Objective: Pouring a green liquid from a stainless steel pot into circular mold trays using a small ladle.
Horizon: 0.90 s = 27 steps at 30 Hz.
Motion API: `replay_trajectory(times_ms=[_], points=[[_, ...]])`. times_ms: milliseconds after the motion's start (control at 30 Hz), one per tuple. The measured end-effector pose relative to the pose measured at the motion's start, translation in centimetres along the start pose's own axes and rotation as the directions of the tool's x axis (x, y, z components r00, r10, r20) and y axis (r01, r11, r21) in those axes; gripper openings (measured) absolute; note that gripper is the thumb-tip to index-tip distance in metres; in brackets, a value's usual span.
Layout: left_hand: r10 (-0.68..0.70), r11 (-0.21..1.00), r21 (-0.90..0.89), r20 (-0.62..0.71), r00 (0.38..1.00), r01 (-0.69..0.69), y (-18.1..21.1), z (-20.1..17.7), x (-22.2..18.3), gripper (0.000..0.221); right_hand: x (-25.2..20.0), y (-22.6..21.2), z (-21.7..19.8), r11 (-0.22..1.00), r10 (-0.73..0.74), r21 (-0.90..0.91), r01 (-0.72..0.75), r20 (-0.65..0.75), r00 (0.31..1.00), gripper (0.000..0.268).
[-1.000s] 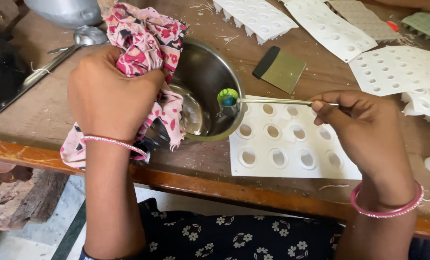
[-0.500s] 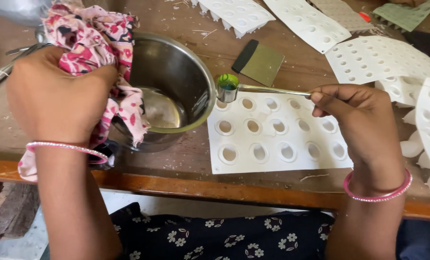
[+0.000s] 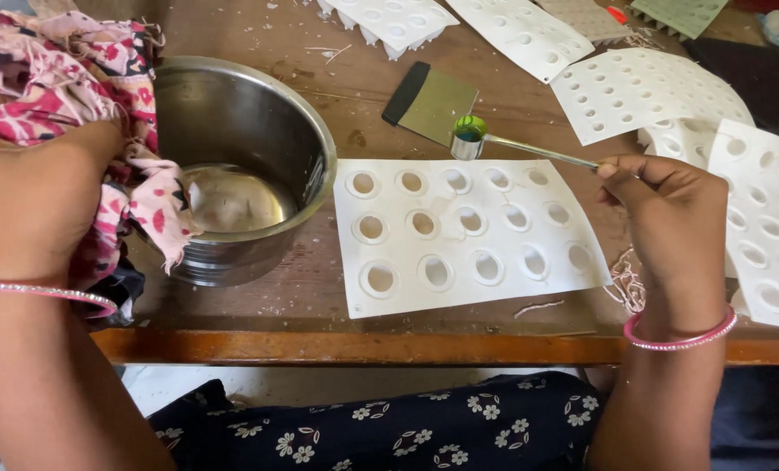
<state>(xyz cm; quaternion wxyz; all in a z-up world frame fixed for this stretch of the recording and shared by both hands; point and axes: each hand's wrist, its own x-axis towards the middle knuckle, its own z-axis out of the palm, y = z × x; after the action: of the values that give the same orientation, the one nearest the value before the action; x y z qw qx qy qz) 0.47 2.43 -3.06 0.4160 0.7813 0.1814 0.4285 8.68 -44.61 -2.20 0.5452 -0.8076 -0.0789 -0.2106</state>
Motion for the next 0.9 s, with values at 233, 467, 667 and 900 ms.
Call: replay_trajectory(times_ms=[233, 467, 667, 900], points=[[-0.331, 0.938, 0.138, 0.092, 0.939, 0.318, -0.1, 0.3, 0.7, 0.038, -0.2, 0.1, -0.3, 0.978, 0.086, -0.185, -0.097, -0.067, 0.994, 0.009], [-0.057, 0.993, 0.119, 0.366, 0.929, 0.014, -5.4, 0.6, 2.4, 0.032, -1.3, 1.0, -2.2, 0.989, 0.059, -0.137, -0.059, -0.006, 0.998, 0.009], [-0.339, 0.917, -0.061, 0.404, 0.85, 0.394, -5.9, 1.2, 3.0, 0.027, -3.8, 1.2, -2.8, 0.982, 0.121, -0.141, -0.123, -0.026, 0.992, 0.012], [-0.35, 0.901, -0.097, 0.414, 0.84, 0.423, -4.7, 1.0, 2.6, 0.025, -4.7, 0.8, -2.4, 0.98, 0.117, -0.161, -0.121, -0.037, 0.993, 0.014]])
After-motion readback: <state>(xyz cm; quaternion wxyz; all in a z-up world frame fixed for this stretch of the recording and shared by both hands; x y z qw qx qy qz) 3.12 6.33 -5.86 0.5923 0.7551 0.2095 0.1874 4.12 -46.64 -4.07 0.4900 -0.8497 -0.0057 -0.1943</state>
